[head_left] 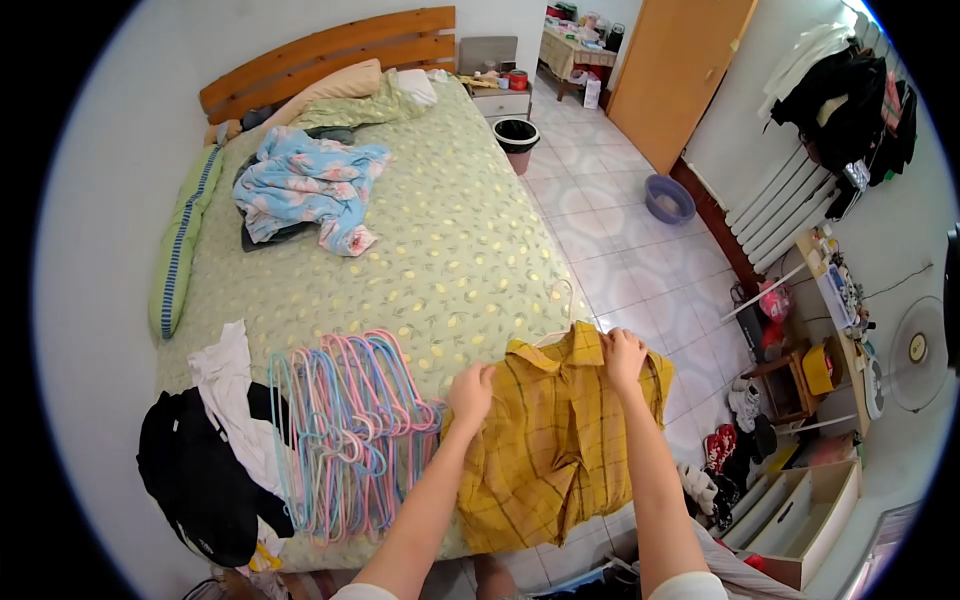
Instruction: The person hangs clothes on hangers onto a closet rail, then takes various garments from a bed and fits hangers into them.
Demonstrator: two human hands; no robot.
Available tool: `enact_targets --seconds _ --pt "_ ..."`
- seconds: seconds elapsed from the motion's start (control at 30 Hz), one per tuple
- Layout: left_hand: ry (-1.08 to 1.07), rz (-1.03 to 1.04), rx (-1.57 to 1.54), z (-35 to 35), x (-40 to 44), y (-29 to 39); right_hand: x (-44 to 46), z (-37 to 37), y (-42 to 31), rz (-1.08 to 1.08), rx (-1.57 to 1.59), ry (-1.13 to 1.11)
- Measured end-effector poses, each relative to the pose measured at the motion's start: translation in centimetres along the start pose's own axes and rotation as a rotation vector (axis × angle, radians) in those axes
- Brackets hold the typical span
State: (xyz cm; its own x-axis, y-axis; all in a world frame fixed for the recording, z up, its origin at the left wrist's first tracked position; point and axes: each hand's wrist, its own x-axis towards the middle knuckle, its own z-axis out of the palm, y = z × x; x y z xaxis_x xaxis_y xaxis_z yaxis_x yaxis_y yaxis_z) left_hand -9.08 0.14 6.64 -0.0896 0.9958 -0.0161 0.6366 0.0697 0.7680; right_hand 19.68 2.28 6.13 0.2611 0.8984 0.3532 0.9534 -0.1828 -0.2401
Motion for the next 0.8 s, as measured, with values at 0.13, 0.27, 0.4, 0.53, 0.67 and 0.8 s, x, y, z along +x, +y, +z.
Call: enact_targets --seconds 0.13,0.27,0.4,0.53,0.67,0.8 --pt "-0.055 -0.073 0.177 3.4 2.8 -3.6 0.7 5.4 0.1 0.033 -0.037 -0.087" --pt "-0.071 -0.105 0.434 5.9 3.0 -6.7 0.8 9.0 -0.9 0.04 -0.041 -0.214" --pt "-0.142 -0.088 0.555 5.8 2.5 -7.0 0.0 10.5 -2.2 0.041 0.015 -0.293" --pt "-0.127 0.121 0.614 5.6 1.7 -7.0 -0.2 10.6 -3.0 0.108 -0.013 -0.423" --pt "-0.159 0.3 0.569 4.2 1.0 -6.0 -0.3 9.4 -3.8 0.125 -0.008 -0.504" --pt "-0.35 0.196 0.469 0.7 0.0 -3.0 -1.3 8.1 -4.1 0.064 0.052 -0.463"
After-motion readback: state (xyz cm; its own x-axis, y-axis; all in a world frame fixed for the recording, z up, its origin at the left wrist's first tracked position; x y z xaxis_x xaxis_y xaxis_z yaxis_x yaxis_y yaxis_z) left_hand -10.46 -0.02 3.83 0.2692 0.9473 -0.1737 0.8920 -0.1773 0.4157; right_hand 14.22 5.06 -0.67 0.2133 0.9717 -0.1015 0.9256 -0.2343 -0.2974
